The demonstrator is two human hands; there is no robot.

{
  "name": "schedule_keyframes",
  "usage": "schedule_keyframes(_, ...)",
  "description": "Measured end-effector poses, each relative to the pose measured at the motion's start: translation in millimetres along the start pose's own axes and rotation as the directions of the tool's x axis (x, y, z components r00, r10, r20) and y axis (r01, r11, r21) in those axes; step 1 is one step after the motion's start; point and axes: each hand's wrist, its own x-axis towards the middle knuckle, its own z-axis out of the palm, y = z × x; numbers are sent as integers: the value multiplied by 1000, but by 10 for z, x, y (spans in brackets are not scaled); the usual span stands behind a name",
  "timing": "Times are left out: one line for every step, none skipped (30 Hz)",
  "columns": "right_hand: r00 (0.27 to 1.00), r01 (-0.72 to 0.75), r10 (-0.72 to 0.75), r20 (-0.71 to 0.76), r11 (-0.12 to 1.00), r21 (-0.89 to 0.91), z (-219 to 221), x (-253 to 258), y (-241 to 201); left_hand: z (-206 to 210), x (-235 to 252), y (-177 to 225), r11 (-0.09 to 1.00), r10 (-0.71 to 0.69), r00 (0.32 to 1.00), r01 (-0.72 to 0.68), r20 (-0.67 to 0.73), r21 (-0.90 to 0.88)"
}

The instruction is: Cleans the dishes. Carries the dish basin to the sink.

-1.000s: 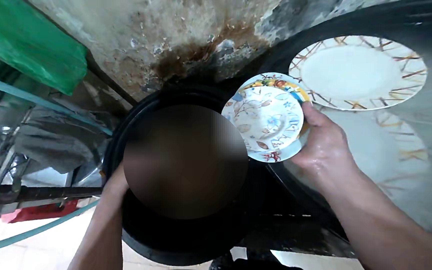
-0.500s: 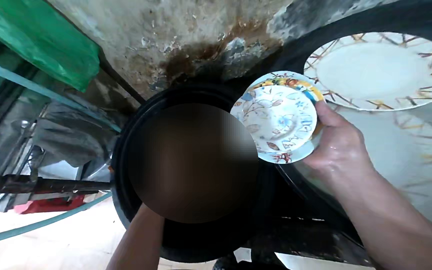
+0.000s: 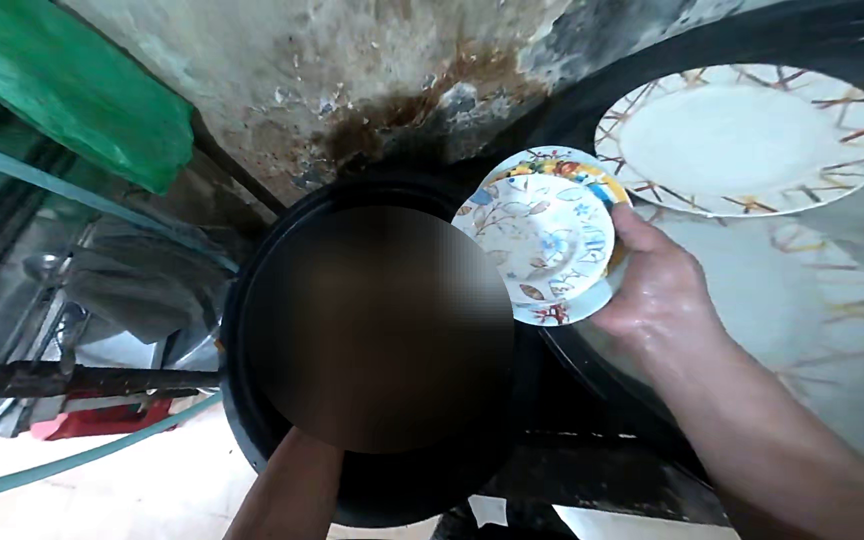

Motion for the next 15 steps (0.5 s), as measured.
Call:
schedule_keyframes(1000,-2,2,-11,1000,-4,13,-7,-1,2,-10,-37,999,-10,1000,10,-1,41)
schedule_keyframes(1000,-5,5,-22,1000,-8,25,-10,0,-23,-18,-71,999,-26,1000,26,-7,28)
schedule_keyframes(1000,-4,4,-23,1000,-1,24,-7,2,-63,-18,-101,999,-43,999,42,-27,-8)
schedule_keyframes(1000,-1,1,-22,1000,6,19,-3,1,-102,0,-134,997,-57,996,53,-65,-61)
schedule_keyframes(1000,3,-2,-30,1000,11,20,-4,-3,-143,22,-171,991,-63,993,51,-96,-120)
schedule_keyframes(999,2,-2,-38,1000,12,25,-9,-7,-178,51,-219,986,-61,992,42,-107,-164)
schedule_keyframes(999,-6,6,-37,1000,18,28,-13,-10,-210,65,-268,983,-50,994,32,-96,-183)
schedule_keyframes(999,-12,12,-30,1000,22,34,-17,-9,-235,63,-322,981,-33,996,17,-80,-192)
schedule_keyframes(1000,-10,11,-28,1000,23,46,-18,-3,-267,59,-370,981,-17,997,3,-72,-195)
schedule_keyframes(1000,-4,4,-26,1000,27,52,-14,2,-303,65,-408,981,-5,997,-11,-81,-196)
schedule_keyframes(1000,1,0,-21,999,37,44,-10,1,-335,76,-436,977,0,995,-23,-104,-213)
schedule_keyframes(1000,3,-2,-19,999,47,34,-10,0,-363,90,-463,967,6,991,-40,-137,-250)
schedule_keyframes(1000,-2,2,-8,999,52,24,-9,-1,-393,100,-484,954,4,987,-52,-161,-296)
schedule_keyframes(1000,-7,7,4,999,54,17,-6,0,-421,97,-506,941,-6,985,-53,-173,-333)
schedule_keyframes(1000,-9,9,10,998,54,18,-9,2,-434,86,-532,938,-5,986,-54,-168,-341)
